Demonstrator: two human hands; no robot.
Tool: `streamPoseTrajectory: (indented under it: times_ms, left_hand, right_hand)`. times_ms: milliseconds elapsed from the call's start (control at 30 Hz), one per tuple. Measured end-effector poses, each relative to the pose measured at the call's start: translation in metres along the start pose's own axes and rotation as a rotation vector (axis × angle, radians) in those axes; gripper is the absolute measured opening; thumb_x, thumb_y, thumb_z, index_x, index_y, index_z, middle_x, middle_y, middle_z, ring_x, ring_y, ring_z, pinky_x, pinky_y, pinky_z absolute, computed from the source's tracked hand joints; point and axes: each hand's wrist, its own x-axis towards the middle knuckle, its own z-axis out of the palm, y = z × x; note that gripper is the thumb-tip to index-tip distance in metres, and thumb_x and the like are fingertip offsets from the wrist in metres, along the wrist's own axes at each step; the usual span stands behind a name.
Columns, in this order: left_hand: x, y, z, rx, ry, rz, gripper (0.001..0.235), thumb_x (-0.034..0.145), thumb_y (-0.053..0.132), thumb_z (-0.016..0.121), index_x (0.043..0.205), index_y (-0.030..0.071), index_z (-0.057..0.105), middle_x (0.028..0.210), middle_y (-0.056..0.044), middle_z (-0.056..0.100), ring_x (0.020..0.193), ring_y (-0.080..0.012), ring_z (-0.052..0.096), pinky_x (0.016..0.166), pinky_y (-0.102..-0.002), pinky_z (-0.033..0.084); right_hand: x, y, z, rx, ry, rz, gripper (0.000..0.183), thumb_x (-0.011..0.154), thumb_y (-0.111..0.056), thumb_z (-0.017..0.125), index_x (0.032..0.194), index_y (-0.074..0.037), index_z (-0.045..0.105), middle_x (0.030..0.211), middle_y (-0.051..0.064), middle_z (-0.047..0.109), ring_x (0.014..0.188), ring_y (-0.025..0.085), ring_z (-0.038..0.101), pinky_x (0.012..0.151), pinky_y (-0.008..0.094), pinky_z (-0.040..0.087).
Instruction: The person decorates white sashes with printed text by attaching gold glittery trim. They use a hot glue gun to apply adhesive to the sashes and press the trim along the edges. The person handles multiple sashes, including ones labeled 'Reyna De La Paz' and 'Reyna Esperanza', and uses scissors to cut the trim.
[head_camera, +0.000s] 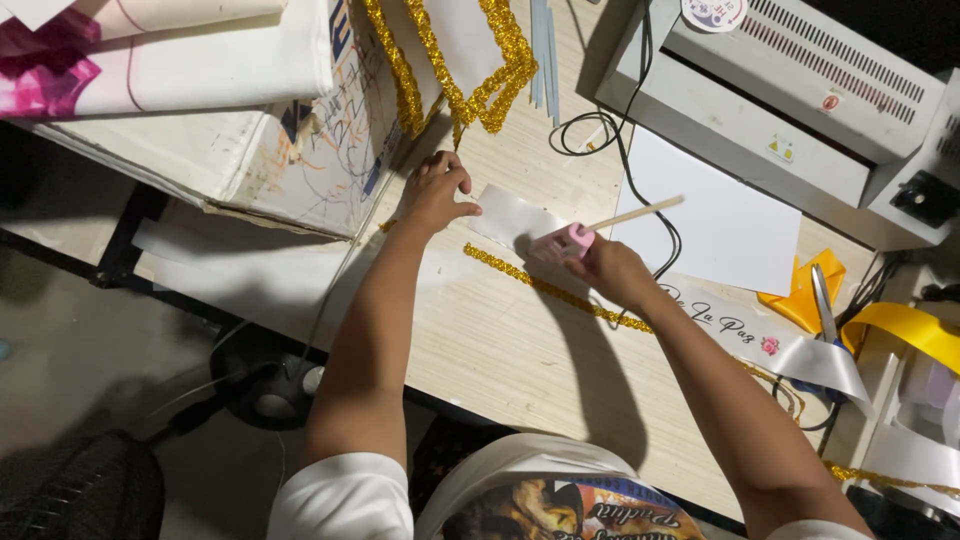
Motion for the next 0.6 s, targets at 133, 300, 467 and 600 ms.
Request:
streamPoseTrajectory:
  times_ms: [133,300,467,600]
  left_hand:
    - [0.0,0.0,-0.001,-0.005,-0.009,0.003,0.042,0.069,0.037,0.093,0.087,0.015,0.062,0.122,0.001,0.05,0.123,-0.0265,0.049,0.107,-0.046,0.036]
    - [-0.002,0.0,-0.003,0.03,0.019,0.05,0.041,0.07,0.036,0.093,0.089,0.016,0.063,0.12,0.0,0.051,0.122,-0.0271,0.051,0.104,-0.045,0.038]
    - [-0.004,-0.001,-0.003,0.043,0.042,0.074,0.04,0.069,0.036,0.093,0.088,0.015,0.065,0.119,-0.001,0.052,0.121,-0.0278,0.051,0.104,-0.046,0.038]
    - [-0.002,-0.002,0.0,0.043,0.065,0.112,0.039,0.068,0.035,0.093,0.086,0.015,0.066,0.117,-0.001,0.053,0.12,-0.0286,0.052,0.103,-0.046,0.039]
  right_hand:
    - [-0.023,-0.01,-0.002,-0.194,-0.033,0.019,0.036,0.106,-0.035,0.053,0.121,-0.003,0.06,0.077,0.012,0.071,0.065,0.022,0.07,0.067,0.037,0.06]
    - [-0.045,0.035,-0.004,-0.151,0.284,-0.23,0.028,0.093,-0.03,0.066,0.115,-0.015,0.07,0.082,0.006,0.08,0.069,0.021,0.073,0.09,0.048,0.05]
    - [-0.063,0.181,-0.043,0.515,0.42,-0.221,0.032,0.093,-0.009,0.067,0.125,-0.005,0.064,0.106,0.005,0.074,0.096,0.015,0.07,0.086,0.034,0.059]
    - [-0.049,0.277,-0.06,0.861,0.71,-0.219,0.034,0.092,-0.001,0.072,0.126,0.001,0.064,0.114,0.004,0.07,0.104,0.012,0.067,0.093,0.027,0.055]
